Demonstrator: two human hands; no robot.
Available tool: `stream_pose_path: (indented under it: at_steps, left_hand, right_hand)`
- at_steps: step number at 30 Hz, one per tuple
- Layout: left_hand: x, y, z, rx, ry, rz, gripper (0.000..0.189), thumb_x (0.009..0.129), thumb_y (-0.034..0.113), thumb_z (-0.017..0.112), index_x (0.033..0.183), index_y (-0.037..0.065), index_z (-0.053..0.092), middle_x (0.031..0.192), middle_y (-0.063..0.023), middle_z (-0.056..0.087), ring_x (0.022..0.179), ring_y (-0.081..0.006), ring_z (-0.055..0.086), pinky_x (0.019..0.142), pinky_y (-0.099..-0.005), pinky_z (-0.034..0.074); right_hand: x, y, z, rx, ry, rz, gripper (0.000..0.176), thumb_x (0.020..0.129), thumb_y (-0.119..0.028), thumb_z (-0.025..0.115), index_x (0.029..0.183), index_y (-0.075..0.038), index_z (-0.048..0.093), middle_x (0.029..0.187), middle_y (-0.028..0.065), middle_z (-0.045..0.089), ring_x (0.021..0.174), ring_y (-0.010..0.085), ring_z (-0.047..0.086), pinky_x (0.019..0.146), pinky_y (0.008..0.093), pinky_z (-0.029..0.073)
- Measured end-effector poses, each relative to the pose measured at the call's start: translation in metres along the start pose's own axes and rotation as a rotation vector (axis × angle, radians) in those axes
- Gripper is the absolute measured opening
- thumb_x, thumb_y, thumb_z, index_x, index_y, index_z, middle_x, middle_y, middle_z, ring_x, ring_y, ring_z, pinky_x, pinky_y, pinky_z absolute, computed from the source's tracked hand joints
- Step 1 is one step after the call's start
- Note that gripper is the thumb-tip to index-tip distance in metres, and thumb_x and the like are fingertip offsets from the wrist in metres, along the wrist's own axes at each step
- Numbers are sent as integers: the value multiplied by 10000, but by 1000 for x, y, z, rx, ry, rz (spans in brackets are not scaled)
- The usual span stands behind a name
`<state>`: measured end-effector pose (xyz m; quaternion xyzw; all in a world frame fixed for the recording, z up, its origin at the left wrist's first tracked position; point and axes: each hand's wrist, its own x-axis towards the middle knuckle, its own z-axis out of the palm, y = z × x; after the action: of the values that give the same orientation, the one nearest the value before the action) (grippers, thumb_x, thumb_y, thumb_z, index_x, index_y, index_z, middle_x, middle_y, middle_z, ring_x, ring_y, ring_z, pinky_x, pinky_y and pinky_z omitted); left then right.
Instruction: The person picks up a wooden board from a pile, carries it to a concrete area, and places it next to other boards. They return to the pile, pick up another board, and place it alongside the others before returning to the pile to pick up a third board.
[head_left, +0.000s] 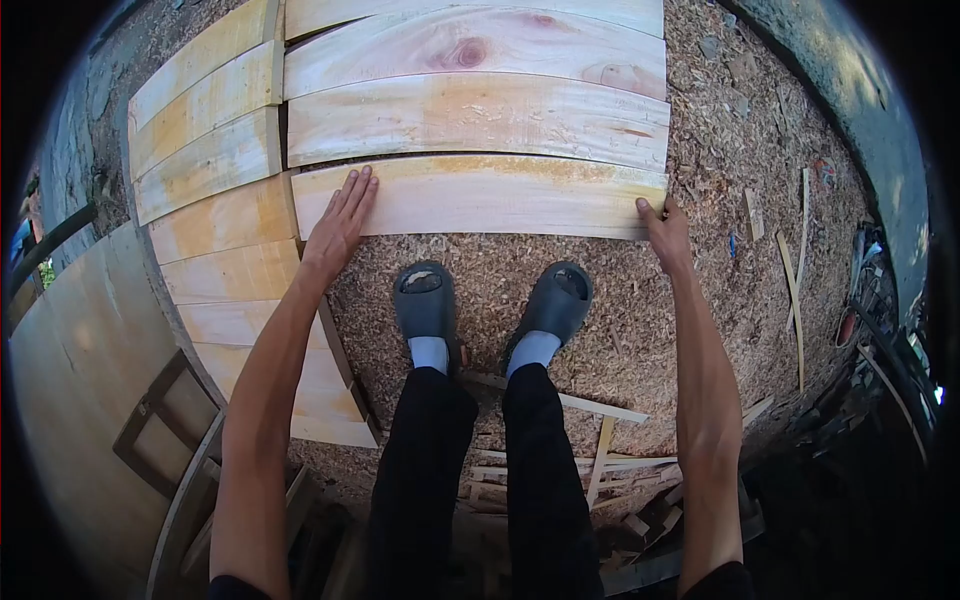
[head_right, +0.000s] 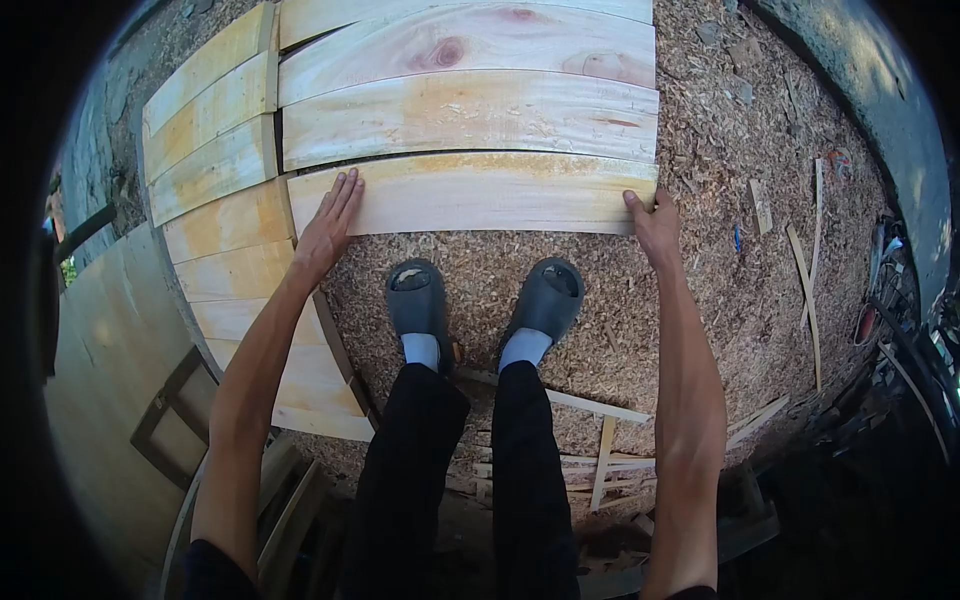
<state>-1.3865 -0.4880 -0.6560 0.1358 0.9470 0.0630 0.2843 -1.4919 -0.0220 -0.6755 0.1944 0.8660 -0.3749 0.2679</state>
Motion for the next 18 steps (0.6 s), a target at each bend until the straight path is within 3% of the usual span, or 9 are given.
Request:
stream_pose_path:
  at_steps: [3,5,6,7,9,10,13,14,18]
  left_hand:
    - [-2,5,-4,111,-73,-5,866,693,213,639,1340,48,89,1410,-86,68,1294,-245,112,1041,-357,208]
    - [-3,13,-15,-147,28,-23,861,697,306,635,1327,10,128,1399,-128,104,1291,-277,107,1041,-390,187]
    - [-2,15,-7,-148,101,-43,845,720,384,604,1339,55,132,1404,-115,96,1290,-296,104,1019,-453,201]
    - [0,19,-11,-143,108,-51,845,720,384,604,1339,55,132,1404,-115,96,1290,-296,104,1019,-453,201]
    - [9,30,-21,-121,109,-120,828,726,394,594,1347,100,134,1404,-113,94,1284,-319,110,994,-497,225]
    - [14,28,-21,-233,132,-114,799,729,376,597,1350,162,142,1408,-87,89,1279,-335,115,960,-532,270]
    - [22,26,-22,-184,8,-165,784,729,352,600,1348,185,149,1410,-60,84,1277,-329,121,939,-533,307]
    - [22,26,-20,-189,5,-194,795,726,343,598,1349,255,111,1417,5,41,1288,-289,102,958,-511,306]
    - [17,29,-16,-278,72,-194,743,732,344,591,1338,194,186,1413,-24,74,1284,-286,121,964,-496,300]
  right_hand:
    - [-1,2,-1,-101,-58,104,473,743,-251,630,1096,23,476,990,209,558,864,285,562,732,342,445]
    - [-8,-7,8,-325,230,-205,690,696,-244,676,1245,-24,319,1241,225,364,1012,327,484,833,355,416]
    - [-22,-42,6,-333,93,-228,904,635,-238,722,1329,-109,156,1371,188,118,1166,372,328,947,420,336]
    - [-35,-66,13,-330,92,-239,904,635,-238,722,1329,-109,156,1371,188,118,1166,372,328,947,420,336]
    - [-51,-98,23,-994,-117,-215,958,606,-223,740,1344,-149,134,1398,147,57,1237,389,204,978,494,276]
    - [-50,-99,25,-1069,-126,-229,1025,578,-233,756,1354,-187,88,1411,111,21,1272,380,87,974,542,251]
    - [-43,-96,33,-1019,-146,-196,1054,565,-252,762,1356,-181,68,1411,114,7,1270,379,100,973,522,271]
    - [-40,-89,34,-968,-137,-232,1057,563,-255,762,1356,-176,68,1412,111,3,1270,379,105,975,507,279]
    - [-45,-96,29,-1056,-144,-229,981,618,-272,725,1355,-170,85,1412,114,1,1276,343,127,984,494,267]
